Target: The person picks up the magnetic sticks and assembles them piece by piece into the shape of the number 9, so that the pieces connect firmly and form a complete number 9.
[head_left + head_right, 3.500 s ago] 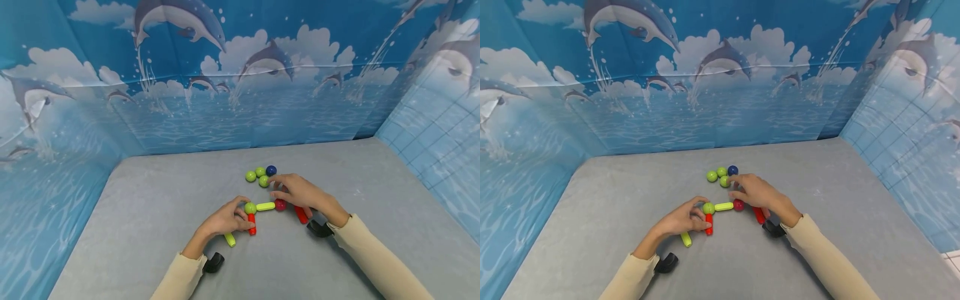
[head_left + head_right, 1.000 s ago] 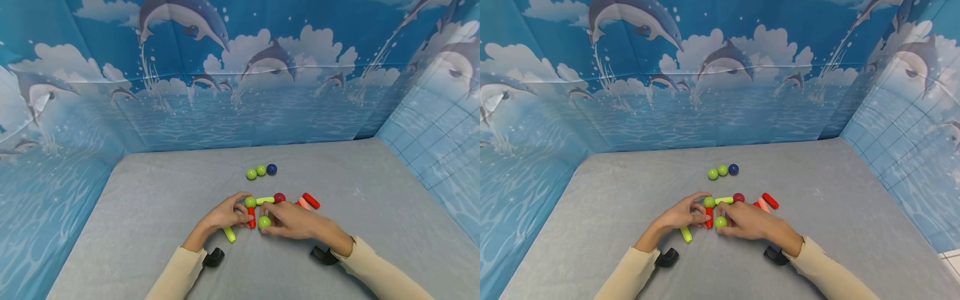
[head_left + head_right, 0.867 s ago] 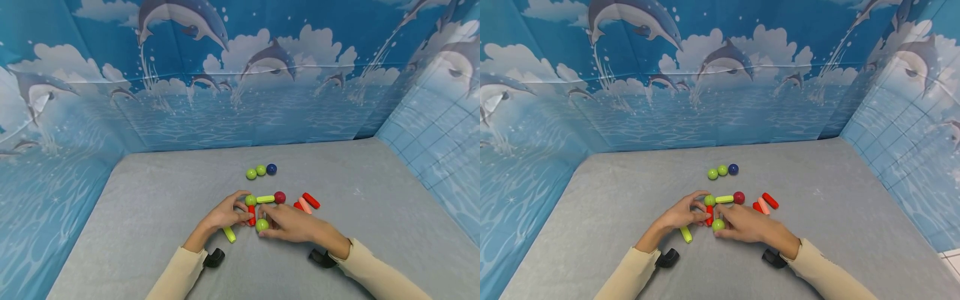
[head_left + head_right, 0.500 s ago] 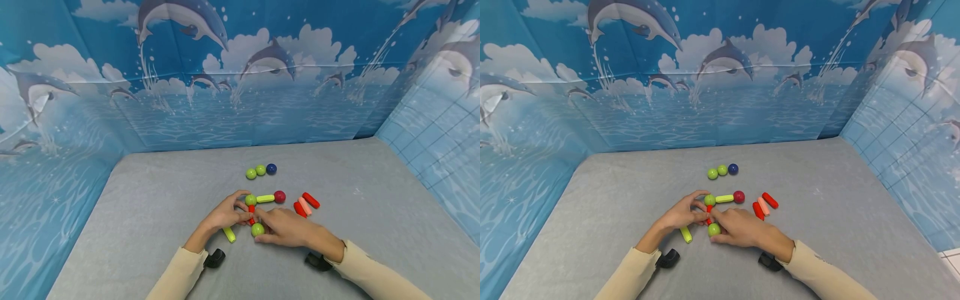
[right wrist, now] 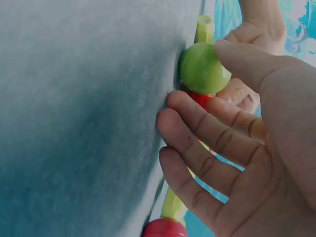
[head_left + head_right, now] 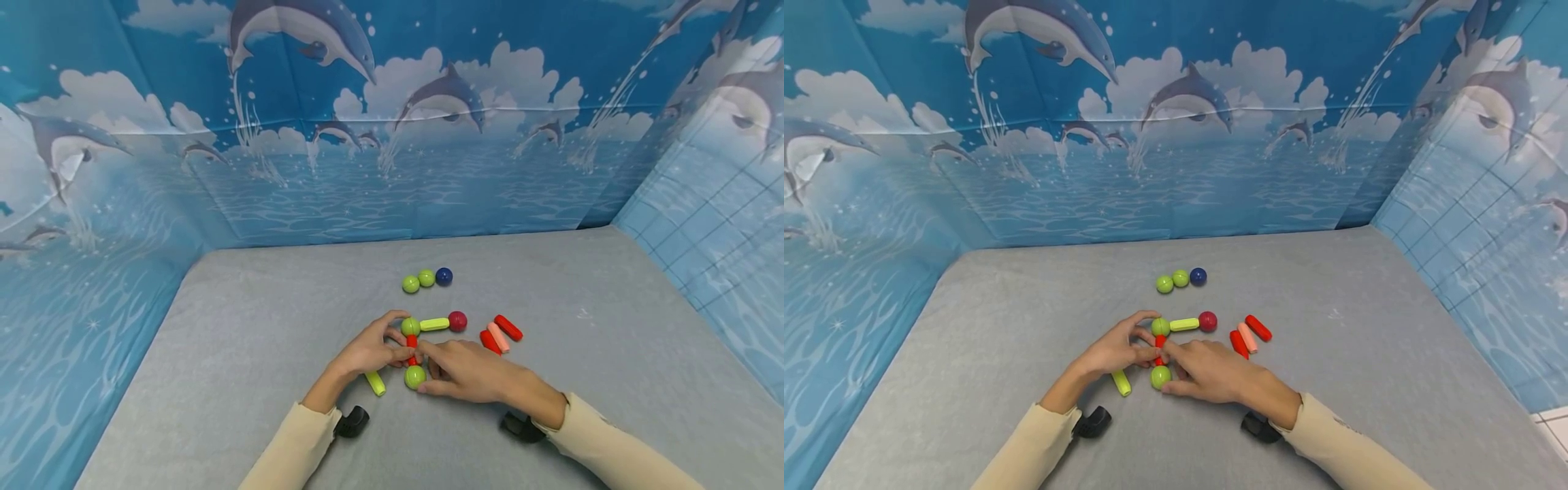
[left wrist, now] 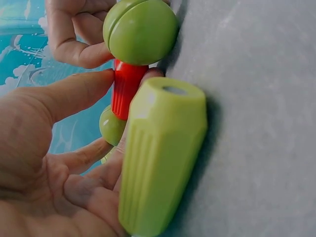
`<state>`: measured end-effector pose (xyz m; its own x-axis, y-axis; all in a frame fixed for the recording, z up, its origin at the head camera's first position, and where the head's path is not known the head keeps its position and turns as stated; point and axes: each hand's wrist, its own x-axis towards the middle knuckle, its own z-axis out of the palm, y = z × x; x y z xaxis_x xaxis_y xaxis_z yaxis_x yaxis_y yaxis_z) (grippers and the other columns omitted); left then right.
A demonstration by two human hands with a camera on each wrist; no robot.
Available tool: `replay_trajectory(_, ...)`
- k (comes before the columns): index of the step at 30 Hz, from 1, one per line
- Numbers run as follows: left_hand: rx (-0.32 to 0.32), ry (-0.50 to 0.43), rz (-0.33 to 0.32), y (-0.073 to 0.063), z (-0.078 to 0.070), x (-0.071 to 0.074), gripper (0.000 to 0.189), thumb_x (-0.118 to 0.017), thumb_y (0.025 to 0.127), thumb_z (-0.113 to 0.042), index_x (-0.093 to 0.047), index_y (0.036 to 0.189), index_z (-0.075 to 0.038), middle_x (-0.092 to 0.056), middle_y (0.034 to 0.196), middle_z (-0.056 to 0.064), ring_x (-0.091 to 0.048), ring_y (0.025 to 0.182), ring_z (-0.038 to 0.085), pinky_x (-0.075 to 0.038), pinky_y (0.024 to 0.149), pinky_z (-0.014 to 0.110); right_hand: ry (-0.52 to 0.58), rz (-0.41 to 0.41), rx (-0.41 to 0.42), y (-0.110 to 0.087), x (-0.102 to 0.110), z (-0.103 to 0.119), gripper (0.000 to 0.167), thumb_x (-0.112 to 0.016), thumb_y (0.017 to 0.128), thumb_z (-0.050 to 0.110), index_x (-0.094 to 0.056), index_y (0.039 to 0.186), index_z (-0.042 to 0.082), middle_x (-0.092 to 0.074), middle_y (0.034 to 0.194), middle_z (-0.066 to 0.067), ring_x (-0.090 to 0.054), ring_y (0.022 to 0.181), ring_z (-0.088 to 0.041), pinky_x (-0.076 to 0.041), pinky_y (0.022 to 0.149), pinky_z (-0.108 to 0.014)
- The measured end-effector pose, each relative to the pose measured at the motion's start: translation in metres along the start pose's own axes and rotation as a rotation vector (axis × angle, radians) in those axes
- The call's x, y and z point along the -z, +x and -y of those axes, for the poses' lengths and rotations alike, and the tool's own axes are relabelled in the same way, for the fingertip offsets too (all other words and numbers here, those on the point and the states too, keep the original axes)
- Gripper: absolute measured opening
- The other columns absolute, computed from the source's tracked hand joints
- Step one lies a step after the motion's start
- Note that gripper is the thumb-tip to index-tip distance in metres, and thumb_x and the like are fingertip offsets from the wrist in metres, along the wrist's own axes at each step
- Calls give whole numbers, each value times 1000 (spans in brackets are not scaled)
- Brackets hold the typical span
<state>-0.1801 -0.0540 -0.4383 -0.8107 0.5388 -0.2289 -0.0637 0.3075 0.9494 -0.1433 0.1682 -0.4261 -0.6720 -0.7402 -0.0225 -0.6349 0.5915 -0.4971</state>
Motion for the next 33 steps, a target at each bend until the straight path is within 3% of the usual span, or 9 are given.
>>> replay_trajectory(8,29,15,17,-2,-3,2,67,-74,92,-11,-39,149,-11,-63,108,15,-71,76,20,-59,72,35,-20,-50,-40,-15,15,-9,24,-67,96,39,-62,109,19,-53,76,18,-49,65,3,-45,62,-19)
replay_trajectory(13,34,53,95,-6,-7,6,68,-80,86,-15,-46,145,-17,-59,115,14,-70,80,21,-55,74,33,-29,-106,-86,-27,30,-20,24,-68,96,37,-64,111,17,-56,77,19,-51,65,3,-46,64,-20)
replay_trajectory(18,18,118,173,-7,-8,6,70,-84,82,-15,-49,143,-15,-55,119,12,-69,89,17,-53,79,30,-22,-157,-110,-37,42,-36,27,-67,97,37,-66,111,13,-59,81,17,-52,68,1,-48,64,-21)
replay_trajectory(27,-45,296,233,-5,-7,3,74,-89,76,-13,-54,140,-11,-58,100,9,-58,80,14,-48,72,25,50,-198,-87,-48,53,-67,19,-68,97,21,-69,113,10,-63,85,11,-57,71,-2,-52,70,-26)
replay_trajectory(33,-69,313,246,-5,-6,2,68,-89,76,-12,-58,136,-9,-57,98,10,-55,77,13,-46,69,23,62,-220,-132,-58,60,-80,19,-71,94,14,-70,113,10,-66,100,3,-62,85,-10,-54,79,-33)
